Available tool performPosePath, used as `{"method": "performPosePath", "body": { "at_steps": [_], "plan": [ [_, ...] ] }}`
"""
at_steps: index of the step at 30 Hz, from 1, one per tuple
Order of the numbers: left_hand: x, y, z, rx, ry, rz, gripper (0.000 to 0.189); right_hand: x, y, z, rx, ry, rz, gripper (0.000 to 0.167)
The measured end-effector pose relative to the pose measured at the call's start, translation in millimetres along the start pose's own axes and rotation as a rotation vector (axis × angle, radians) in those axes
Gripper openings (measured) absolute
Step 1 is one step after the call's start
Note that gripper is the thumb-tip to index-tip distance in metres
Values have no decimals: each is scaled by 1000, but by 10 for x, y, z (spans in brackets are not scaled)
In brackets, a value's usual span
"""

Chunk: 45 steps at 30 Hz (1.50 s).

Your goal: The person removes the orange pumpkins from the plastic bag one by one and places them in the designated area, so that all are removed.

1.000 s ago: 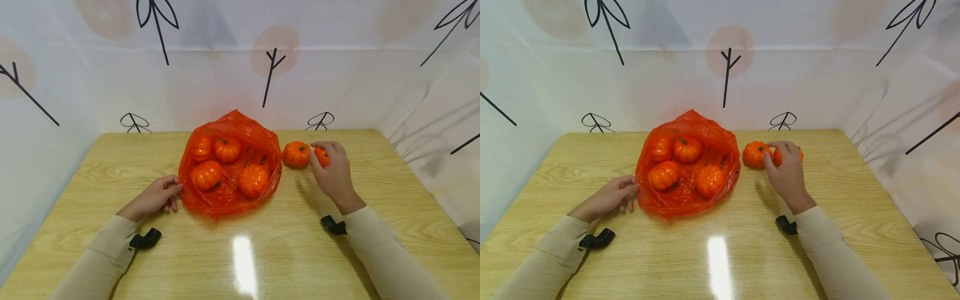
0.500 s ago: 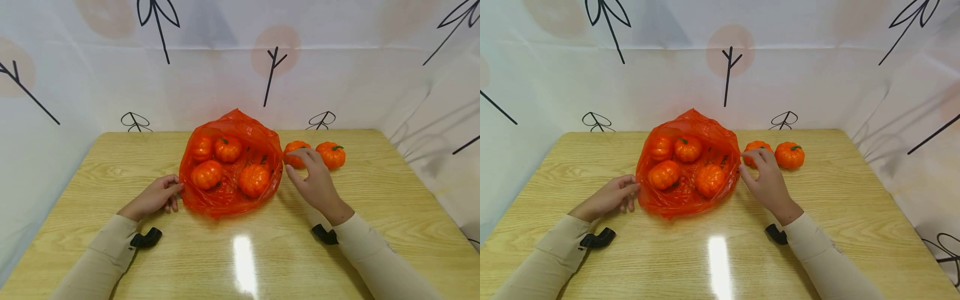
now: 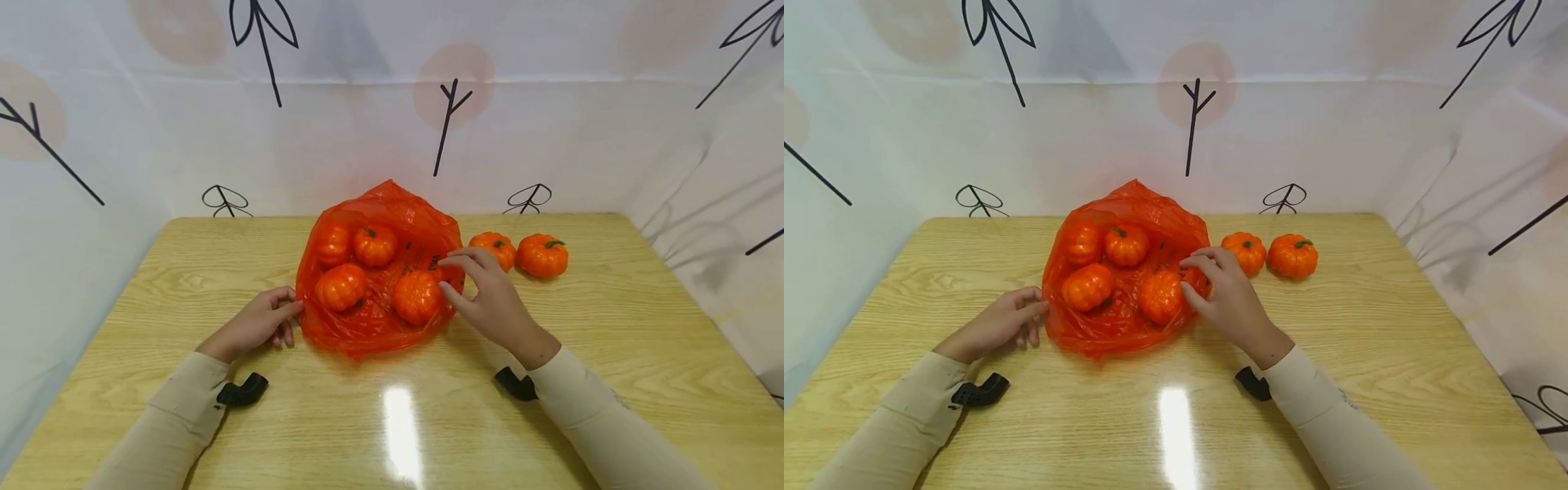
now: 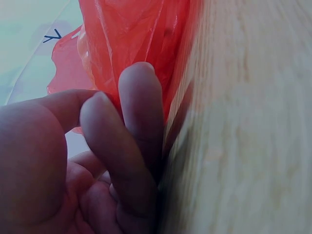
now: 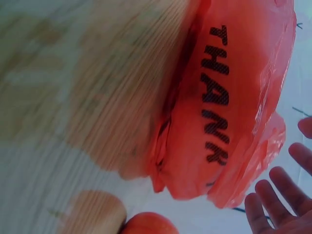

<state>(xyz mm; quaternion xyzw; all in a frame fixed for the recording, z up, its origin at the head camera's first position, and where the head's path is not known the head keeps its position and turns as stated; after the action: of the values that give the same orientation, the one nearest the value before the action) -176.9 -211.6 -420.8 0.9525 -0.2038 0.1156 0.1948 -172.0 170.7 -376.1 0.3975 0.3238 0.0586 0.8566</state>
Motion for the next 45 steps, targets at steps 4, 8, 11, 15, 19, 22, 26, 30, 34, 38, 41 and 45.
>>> {"method": "performPosePath", "body": {
  "at_steps": [4, 8, 11, 15, 19, 22, 26, 30, 34, 38, 41, 45],
  "plan": [
    [-1, -14, -4, 2, 0, 2, 30, -34, -48, 46, -7, 19, 40, 30],
    [-5, -19, -5, 5, 0, 3, 30, -53, -98, 82, -28, 39, 77, 32],
    [-7, -15, -2, 8, -3, 4, 30, -49, -125, 94, -24, 65, 101, 33],
    [-7, -4, 8, 12, -2, 2, 30, -31, -139, 89, -6, 83, 128, 38],
    [-8, -1, 9, 14, -3, 3, 30, -15, -142, 75, 10, 77, 172, 41],
    [-10, -1, 9, 11, -5, 6, 30, -8, -150, 64, 18, 77, 212, 43],
    [-11, 1, 9, 6, -6, 3, 30, -3, -163, 51, 28, 84, 241, 44],
    [-13, 2, 10, 5, -4, 2, 31, 3, -172, 38, 30, 83, 248, 45],
    [-18, 3, 11, 2, -1, 2, 31, 7, -176, 34, 35, 88, 255, 46],
    [-19, 1, 9, -5, 0, 1, 31, 8, -177, 35, 40, 93, 266, 43],
    [-17, -2, 7, -5, 1, 0, 30, 8, -175, 38, 43, 97, 275, 40],
    [-18, -1, 6, -4, 3, 0, 30, 6, -169, 47, 56, 98, 283, 41]
  ]
}}
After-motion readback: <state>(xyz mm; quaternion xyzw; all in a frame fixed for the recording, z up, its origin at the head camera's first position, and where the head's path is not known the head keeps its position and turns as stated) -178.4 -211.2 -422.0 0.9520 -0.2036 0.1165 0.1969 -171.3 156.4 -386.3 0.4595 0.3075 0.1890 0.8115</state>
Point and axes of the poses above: each hand's wrist, its own x-axis away from the middle knuckle, its own y-axis out of the back of the hand, z = x × y, the point moved 1 cm from there along -x, towards the middle knuckle, and after that the axes turned 1 degree about x, right-handed, at the moved point
